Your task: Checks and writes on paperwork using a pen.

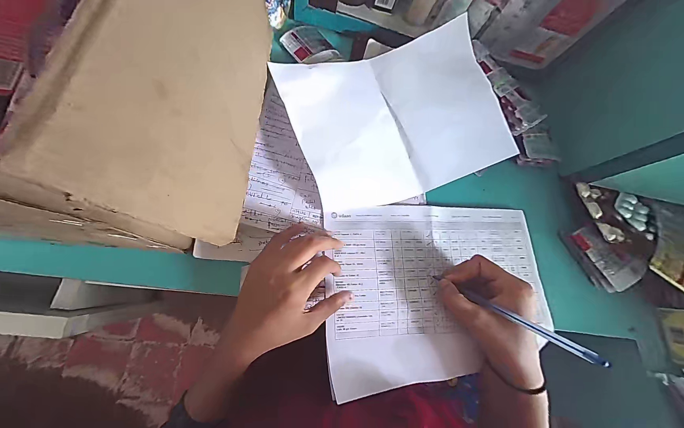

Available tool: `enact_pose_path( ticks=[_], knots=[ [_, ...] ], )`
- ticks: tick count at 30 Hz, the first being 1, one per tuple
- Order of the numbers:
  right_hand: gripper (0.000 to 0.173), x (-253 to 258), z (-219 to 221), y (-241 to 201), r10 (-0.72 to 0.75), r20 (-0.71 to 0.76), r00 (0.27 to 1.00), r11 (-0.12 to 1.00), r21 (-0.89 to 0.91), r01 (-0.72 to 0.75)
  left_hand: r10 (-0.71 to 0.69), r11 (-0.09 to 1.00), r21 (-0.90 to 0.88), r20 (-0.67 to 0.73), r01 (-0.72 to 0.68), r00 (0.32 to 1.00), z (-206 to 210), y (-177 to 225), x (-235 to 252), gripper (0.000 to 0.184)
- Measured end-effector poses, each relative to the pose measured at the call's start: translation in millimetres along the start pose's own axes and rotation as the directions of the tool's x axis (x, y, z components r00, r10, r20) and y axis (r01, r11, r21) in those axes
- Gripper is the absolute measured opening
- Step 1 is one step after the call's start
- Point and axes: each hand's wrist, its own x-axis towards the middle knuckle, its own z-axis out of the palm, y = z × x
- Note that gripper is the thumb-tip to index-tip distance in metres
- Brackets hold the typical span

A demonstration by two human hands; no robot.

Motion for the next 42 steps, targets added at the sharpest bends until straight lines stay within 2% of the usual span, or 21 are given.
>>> enact_pose_path(
  ticks=[7, 10, 12, 15, 22, 27, 37, 42],
  knots=[
    [0.004, 0.1, -0.1, -0.6, 0.031, -0.011, 0.999, 0.999, -0.041, -0.032, 0.012, 0.999, -0.036, -0.007, -0.012, 1.000, -1.3, -0.3, -0.1, 0.028],
    [0.008, 0.8, -1.0, -3.0, 0.082, -0.053, 0.995, 0.996, 0.043, -0.080, -0.002, 1.000, -0.010, -0.018, 0.002, 1.000, -0.2, 0.2, -1.0, 0.024],
    [0.012, 0.4, -7.8, -3.7, 0.100, 0.001, 0.995, 0.987, 0.125, -0.099, 0.000, 1.000, -0.002, -0.026, 0.000, 1.000, 0.4, 0.0, -1.6, 0.024],
    [0.011, -4.2, -12.3, -5.5, 0.073, 0.062, 0.995, 0.991, 0.105, -0.079, 0.004, 1.000, -0.002, -0.032, -0.004, 0.999, 0.4, 0.2, -1.6, 0.025],
    [0.011, -10.6, -5.4, -2.2, 0.044, 0.028, 0.999, 0.992, 0.120, -0.047, 0.004, 1.000, -0.023, -0.023, -0.005, 1.000, -1.4, 0.4, -1.6, 0.025],
    [0.006, -11.5, -4.5, -3.9, 0.034, 0.030, 0.999, 0.999, -0.026, -0.033, 0.002, 0.999, -0.038, -0.019, -0.003, 1.000, -1.5, 0.7, -1.0, 0.023],
    [0.012, -11.4, -4.5, -2.4, 0.012, 0.043, 0.999, 0.999, 0.051, -0.014, 0.010, 0.999, -0.042, -0.017, -0.011, 1.000, -2.9, 1.7, 1.1, 0.017],
    [0.008, -11.6, -5.5, -1.0, 0.014, 0.052, 0.999, 0.999, 0.041, -0.016, 0.010, 0.999, -0.036, -0.017, -0.011, 1.000, -3.1, 1.6, 1.3, 0.015]
  ],
)
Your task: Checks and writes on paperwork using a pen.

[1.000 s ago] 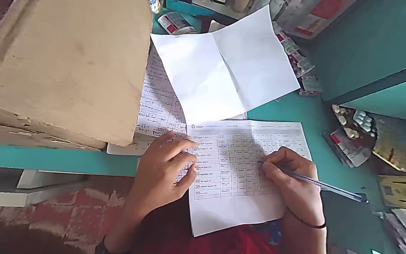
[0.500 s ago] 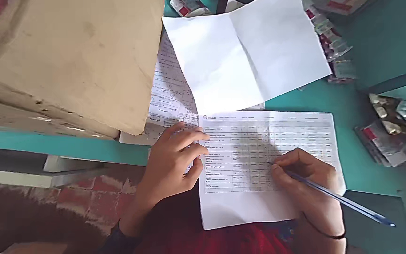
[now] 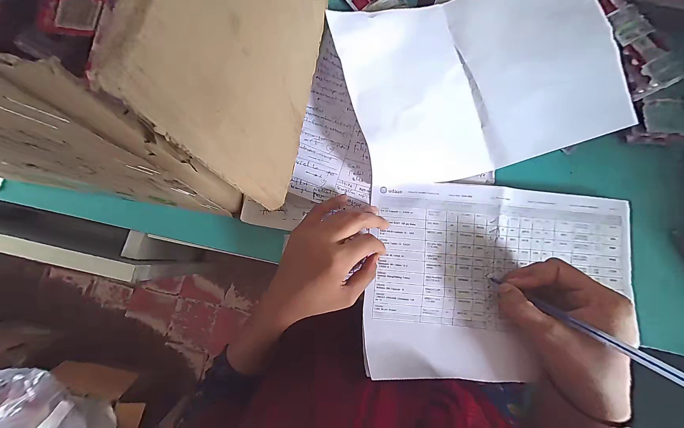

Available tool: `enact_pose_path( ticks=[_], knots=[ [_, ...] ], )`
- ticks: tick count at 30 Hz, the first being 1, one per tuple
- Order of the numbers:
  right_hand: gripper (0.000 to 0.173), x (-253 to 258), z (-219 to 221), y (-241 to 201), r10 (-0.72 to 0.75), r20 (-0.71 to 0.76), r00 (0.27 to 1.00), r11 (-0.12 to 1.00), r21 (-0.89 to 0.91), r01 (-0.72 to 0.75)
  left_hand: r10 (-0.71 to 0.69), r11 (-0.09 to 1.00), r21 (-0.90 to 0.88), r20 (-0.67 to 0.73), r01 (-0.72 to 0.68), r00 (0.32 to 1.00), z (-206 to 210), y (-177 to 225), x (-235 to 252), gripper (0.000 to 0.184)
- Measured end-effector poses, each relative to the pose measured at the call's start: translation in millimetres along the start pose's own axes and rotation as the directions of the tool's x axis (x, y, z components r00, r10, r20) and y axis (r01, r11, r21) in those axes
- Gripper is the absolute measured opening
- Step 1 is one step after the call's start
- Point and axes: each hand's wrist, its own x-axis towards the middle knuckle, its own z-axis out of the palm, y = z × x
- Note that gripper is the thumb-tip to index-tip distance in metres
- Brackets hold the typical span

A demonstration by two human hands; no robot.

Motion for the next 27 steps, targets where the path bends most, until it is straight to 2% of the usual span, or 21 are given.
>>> enact_pose_path(
  ticks=[10, 27],
  knots=[
    [0.010, 0.9, -0.5, -0.8, 0.009, 0.009, 1.000, 1.000, 0.025, -0.009, 0.002, 1.000, -0.010, 0.004, -0.002, 1.000, -0.2, -1.3, -0.9, 0.014],
    [0.008, -1.3, 0.5, -0.7, 0.024, -0.025, 0.999, 0.998, -0.052, -0.025, -0.017, 1.000, -0.018, 0.005, 0.017, 1.000, -0.7, -1.8, -2.5, 0.013]
  ],
)
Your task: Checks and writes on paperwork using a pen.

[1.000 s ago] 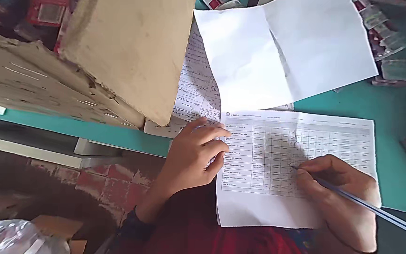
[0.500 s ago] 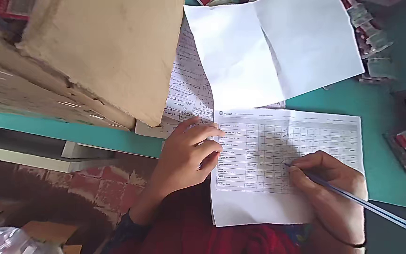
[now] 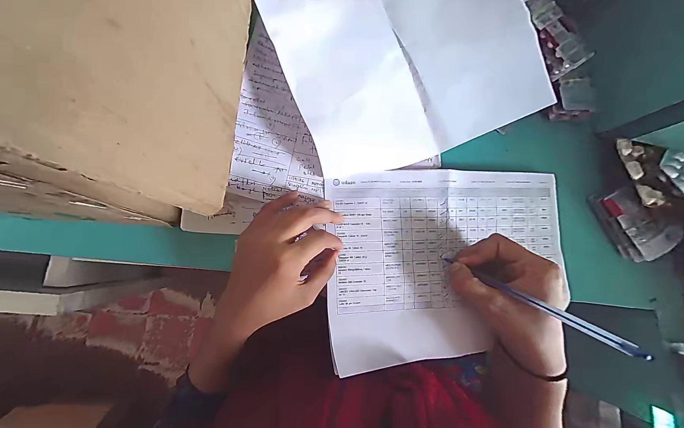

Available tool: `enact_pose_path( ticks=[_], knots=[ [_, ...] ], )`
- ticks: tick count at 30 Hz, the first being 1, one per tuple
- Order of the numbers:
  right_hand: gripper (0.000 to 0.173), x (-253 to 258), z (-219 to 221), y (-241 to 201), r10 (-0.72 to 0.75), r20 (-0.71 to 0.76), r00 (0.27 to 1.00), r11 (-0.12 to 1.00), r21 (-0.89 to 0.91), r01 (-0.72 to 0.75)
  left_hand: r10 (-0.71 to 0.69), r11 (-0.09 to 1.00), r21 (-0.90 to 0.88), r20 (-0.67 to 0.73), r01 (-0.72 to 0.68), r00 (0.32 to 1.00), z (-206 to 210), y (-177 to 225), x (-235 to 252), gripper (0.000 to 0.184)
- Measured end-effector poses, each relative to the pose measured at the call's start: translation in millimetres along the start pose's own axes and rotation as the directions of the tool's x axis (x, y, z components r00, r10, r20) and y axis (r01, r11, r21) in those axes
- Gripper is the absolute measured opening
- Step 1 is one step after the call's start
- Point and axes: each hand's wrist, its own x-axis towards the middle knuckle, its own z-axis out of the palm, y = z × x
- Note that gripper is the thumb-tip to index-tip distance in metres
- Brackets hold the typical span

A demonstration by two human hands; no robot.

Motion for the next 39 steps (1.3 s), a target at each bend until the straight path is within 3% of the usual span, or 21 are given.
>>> enact_pose_path(
  ticks=[4, 10, 15, 21, 27, 39],
  knots=[
    [0.013, 1.5, -0.3, -0.2, 0.022, -0.049, 0.999, 0.997, 0.080, -0.018, -0.002, 1.000, 0.006, -0.003, 0.002, 1.000, 0.6, -0.2, -0.1, 0.014],
    [0.013, -9.2, -6.6, -3.7, 0.036, 0.015, 0.999, 0.991, 0.131, -0.037, -0.001, 1.000, 0.006, -0.014, 0.001, 1.000, 1.2, 0.1, -0.2, 0.013],
    [0.013, -11.7, -3.8, -1.1, 0.017, 0.002, 1.000, 0.991, 0.129, -0.017, 0.001, 1.000, 0.006, -0.015, -0.001, 1.000, 0.7, 0.8, 1.7, 0.013],
    [0.005, -15.0, 4.1, -11.6, 0.029, -0.032, 0.999, 0.998, -0.046, -0.031, 0.013, 1.000, 0.010, -0.026, -0.013, 1.000, 0.1, 0.9, 2.4, 0.011],
    [0.011, -13.4, 0.1, -1.8, -0.019, -0.003, 1.000, 0.999, 0.046, 0.019, 0.023, 1.000, 0.020, -0.020, -0.023, 1.000, -0.4, 2.4, 2.3, 0.011],
    [0.011, -14.2, 1.4, -2.1, -0.005, -0.009, 1.000, 0.998, 0.062, 0.006, 0.024, 0.999, 0.028, -0.029, -0.023, 0.999, 0.1, 1.2, 1.4, 0.011]
  ],
)
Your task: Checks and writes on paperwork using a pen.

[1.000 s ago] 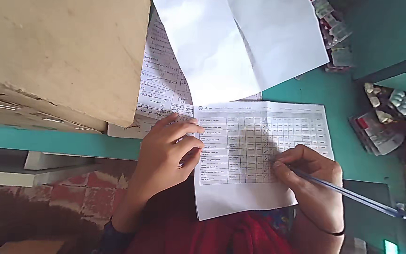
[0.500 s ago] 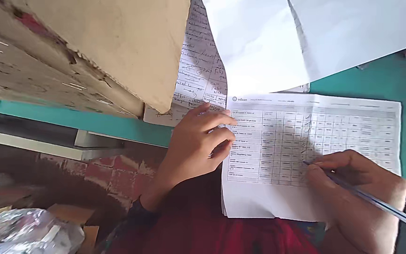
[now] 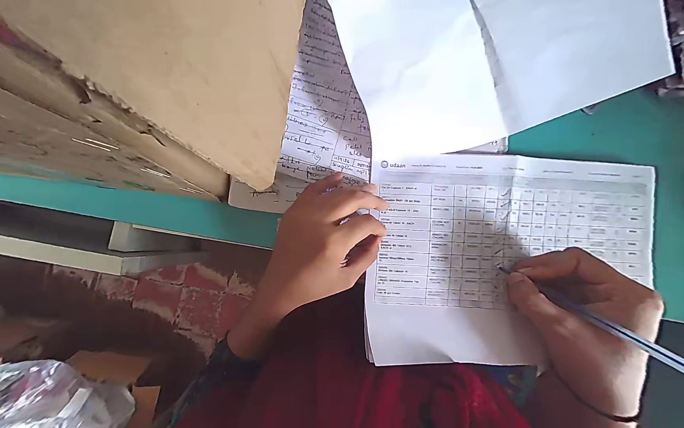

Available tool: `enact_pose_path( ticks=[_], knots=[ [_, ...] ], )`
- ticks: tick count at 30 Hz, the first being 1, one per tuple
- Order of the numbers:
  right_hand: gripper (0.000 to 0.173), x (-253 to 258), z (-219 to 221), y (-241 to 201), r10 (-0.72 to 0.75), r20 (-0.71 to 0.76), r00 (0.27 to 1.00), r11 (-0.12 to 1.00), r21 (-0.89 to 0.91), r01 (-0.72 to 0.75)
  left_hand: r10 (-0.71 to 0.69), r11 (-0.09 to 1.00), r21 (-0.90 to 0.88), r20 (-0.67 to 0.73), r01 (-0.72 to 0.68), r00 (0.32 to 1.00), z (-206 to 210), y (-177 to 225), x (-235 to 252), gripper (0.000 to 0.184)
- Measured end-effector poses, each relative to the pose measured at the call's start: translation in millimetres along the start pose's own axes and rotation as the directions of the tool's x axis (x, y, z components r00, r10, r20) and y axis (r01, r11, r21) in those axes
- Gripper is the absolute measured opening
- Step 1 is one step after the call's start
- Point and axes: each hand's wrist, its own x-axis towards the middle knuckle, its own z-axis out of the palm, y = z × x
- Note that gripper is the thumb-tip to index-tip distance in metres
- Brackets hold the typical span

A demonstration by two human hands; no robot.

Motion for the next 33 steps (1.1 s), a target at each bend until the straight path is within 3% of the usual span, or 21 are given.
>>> enact_pose_path(
  ticks=[8, 19, 28, 30, 33],
  knots=[
    [0.015, -0.9, -0.2, 0.7, 0.032, -0.074, 0.997, 0.999, 0.009, -0.031, -0.018, 1.000, -0.004, 0.004, 0.018, 1.000, 0.6, -0.4, -0.8, 0.013],
    [0.012, -11.6, -5.5, 3.2, 0.008, -0.013, 1.000, 0.997, 0.081, -0.007, -0.019, 1.000, 0.009, 0.017, 0.019, 1.000, -0.9, 0.2, -0.9, 0.014],
    [0.013, 4.9, -7.2, 6.4, -0.039, 0.029, 0.999, 0.999, 0.000, 0.039, -0.083, 0.991, 0.102, -0.014, 0.084, 0.996, 5.6, 4.8, 4.5, 0.016],
    [0.013, 5.3, -7.4, 4.5, -0.018, 0.044, 0.999, 1.000, -0.021, 0.019, -0.055, 0.994, 0.093, -0.005, 0.056, 0.998, 4.9, 3.6, 4.2, 0.018],
    [0.012, 5.6, -10.5, 5.8, 0.001, 0.065, 0.998, 1.000, -0.004, -0.001, 0.142, 0.989, -0.024, -0.072, -0.144, 0.987, 3.9, 3.1, -3.6, 0.018]
  ],
)
